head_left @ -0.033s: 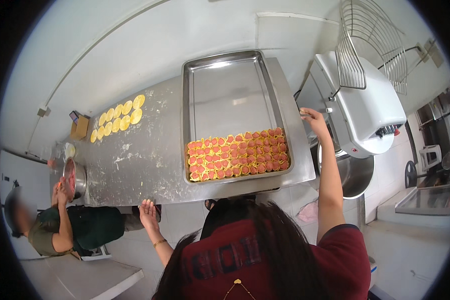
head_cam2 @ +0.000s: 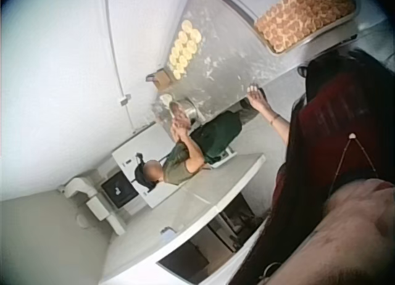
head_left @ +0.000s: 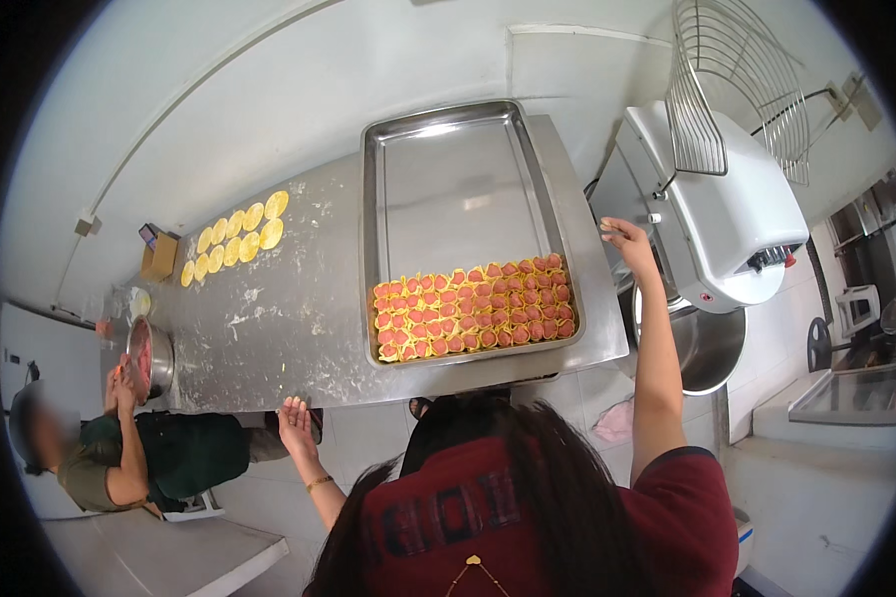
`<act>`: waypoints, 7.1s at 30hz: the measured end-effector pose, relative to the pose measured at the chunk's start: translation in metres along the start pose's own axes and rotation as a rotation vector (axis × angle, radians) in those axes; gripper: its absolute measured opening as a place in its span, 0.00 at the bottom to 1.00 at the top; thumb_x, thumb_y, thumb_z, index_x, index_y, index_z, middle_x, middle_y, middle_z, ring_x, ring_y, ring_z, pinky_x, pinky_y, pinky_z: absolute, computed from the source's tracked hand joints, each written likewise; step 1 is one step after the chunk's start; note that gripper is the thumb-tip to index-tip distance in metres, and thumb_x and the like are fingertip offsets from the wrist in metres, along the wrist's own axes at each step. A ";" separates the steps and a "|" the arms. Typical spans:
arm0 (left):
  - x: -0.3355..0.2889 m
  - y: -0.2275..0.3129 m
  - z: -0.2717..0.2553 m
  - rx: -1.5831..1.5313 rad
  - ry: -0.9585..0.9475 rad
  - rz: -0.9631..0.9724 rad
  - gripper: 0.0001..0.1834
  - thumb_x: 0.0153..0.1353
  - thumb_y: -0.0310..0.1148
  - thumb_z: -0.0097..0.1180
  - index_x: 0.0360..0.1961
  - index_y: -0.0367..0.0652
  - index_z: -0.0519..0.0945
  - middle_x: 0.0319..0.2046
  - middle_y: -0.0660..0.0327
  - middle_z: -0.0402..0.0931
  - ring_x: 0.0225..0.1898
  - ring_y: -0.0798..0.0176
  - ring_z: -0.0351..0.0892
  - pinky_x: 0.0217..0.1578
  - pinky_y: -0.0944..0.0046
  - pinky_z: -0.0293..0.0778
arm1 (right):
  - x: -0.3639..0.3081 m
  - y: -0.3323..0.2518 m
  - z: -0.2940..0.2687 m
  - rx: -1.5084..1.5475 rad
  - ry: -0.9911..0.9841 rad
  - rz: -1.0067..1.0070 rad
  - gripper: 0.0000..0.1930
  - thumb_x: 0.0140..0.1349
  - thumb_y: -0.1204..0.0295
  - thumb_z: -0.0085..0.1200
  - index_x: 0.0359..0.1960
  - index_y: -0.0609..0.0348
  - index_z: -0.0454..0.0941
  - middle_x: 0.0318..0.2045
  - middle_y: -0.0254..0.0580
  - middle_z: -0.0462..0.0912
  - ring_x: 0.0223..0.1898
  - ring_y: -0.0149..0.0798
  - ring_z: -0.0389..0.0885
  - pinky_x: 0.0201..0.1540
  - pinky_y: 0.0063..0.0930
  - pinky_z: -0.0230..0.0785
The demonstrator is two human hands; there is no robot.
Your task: The person places a red filling onto yellow dough discs, folds them into pastries, and arranges them on a metal tray. Another person at the same table also prepares dough and filling. The finished pastries are placed in neat rows on the tray.
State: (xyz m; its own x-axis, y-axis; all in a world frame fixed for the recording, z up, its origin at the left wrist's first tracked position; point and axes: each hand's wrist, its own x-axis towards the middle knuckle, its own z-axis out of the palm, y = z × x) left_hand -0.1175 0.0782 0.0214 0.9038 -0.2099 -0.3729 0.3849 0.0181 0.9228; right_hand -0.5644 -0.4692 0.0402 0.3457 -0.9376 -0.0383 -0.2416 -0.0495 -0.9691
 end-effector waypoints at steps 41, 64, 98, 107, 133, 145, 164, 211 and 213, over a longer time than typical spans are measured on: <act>-0.039 -0.032 0.439 1.272 -1.395 0.680 0.22 0.67 0.41 0.33 0.39 0.34 0.75 0.39 0.45 0.76 0.43 0.42 0.74 0.46 0.49 0.68 | -0.097 0.008 0.106 -0.276 0.404 -0.054 0.15 0.59 0.78 0.44 0.46 0.64 0.76 0.43 0.55 0.79 0.46 0.54 0.77 0.49 0.40 0.68; -0.061 -0.004 0.440 1.436 -1.314 0.538 0.31 0.67 0.50 0.32 0.32 0.32 0.79 0.31 0.39 0.77 0.39 0.37 0.75 0.45 0.48 0.69 | -0.097 0.009 0.105 -0.251 0.386 -0.037 0.14 0.59 0.78 0.45 0.45 0.66 0.76 0.41 0.56 0.80 0.42 0.53 0.79 0.46 0.38 0.70; -0.070 -0.039 0.451 1.157 -1.429 0.598 0.21 0.66 0.40 0.32 0.47 0.38 0.74 0.45 0.46 0.75 0.49 0.43 0.72 0.51 0.51 0.67 | -0.097 0.008 0.105 -0.274 0.369 -0.004 0.13 0.59 0.77 0.45 0.45 0.65 0.76 0.41 0.55 0.80 0.43 0.55 0.79 0.47 0.39 0.69; -0.056 -0.049 0.458 1.221 -1.499 0.666 0.21 0.66 0.41 0.33 0.45 0.36 0.74 0.44 0.44 0.75 0.49 0.43 0.71 0.51 0.52 0.66 | -0.097 0.012 0.105 -0.247 0.363 0.016 0.14 0.59 0.77 0.45 0.45 0.65 0.76 0.42 0.56 0.80 0.44 0.55 0.78 0.48 0.40 0.69; -0.098 -0.050 0.493 1.311 -1.593 0.592 0.22 0.69 0.40 0.31 0.44 0.35 0.75 0.47 0.41 0.73 0.49 0.42 0.71 0.51 0.52 0.65 | -0.098 0.013 0.106 -0.245 0.390 -0.046 0.13 0.58 0.78 0.45 0.43 0.66 0.76 0.40 0.57 0.80 0.42 0.56 0.78 0.46 0.41 0.69; -0.010 0.025 0.417 0.795 -1.085 0.578 0.23 0.70 0.43 0.33 0.55 0.39 0.70 0.54 0.52 0.70 0.56 0.54 0.69 0.60 0.57 0.60 | -0.040 -0.031 0.072 -0.291 0.203 -0.304 0.11 0.61 0.79 0.46 0.45 0.62 0.77 0.39 0.45 0.77 0.41 0.42 0.77 0.43 0.29 0.68; 0.069 0.017 0.032 0.545 0.088 0.311 0.15 0.61 0.33 0.45 0.44 0.40 0.80 0.31 0.59 0.79 0.33 0.66 0.77 0.37 0.65 0.71 | 0.011 -0.087 0.163 -0.623 -0.484 -0.478 0.11 0.61 0.74 0.52 0.45 0.61 0.78 0.39 0.45 0.80 0.35 0.37 0.79 0.40 0.28 0.71; 0.583 0.198 0.056 -0.633 -0.196 0.063 0.11 0.61 0.33 0.44 0.37 0.38 0.74 0.39 0.56 0.76 0.40 0.61 0.79 0.42 0.63 0.76 | -0.179 -0.199 0.474 -0.664 -0.366 -0.187 0.10 0.55 0.82 0.51 0.38 0.62 0.80 0.36 0.47 0.81 0.36 0.46 0.80 0.42 0.32 0.71; 0.537 0.197 0.052 -0.706 -0.284 0.008 0.12 0.62 0.31 0.42 0.42 0.37 0.72 0.42 0.58 0.76 0.44 0.62 0.77 0.46 0.64 0.75 | -0.169 -0.199 0.487 -0.643 -0.382 -0.253 0.09 0.56 0.80 0.51 0.38 0.62 0.80 0.36 0.48 0.81 0.37 0.46 0.80 0.43 0.32 0.70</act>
State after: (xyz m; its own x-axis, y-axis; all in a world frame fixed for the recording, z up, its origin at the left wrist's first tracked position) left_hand 0.4344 -0.0822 0.0082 0.8610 -0.4491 -0.2387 0.4930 0.6216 0.6087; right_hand -0.1329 -0.1328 0.1209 0.7195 -0.6939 -0.0288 -0.5505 -0.5445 -0.6329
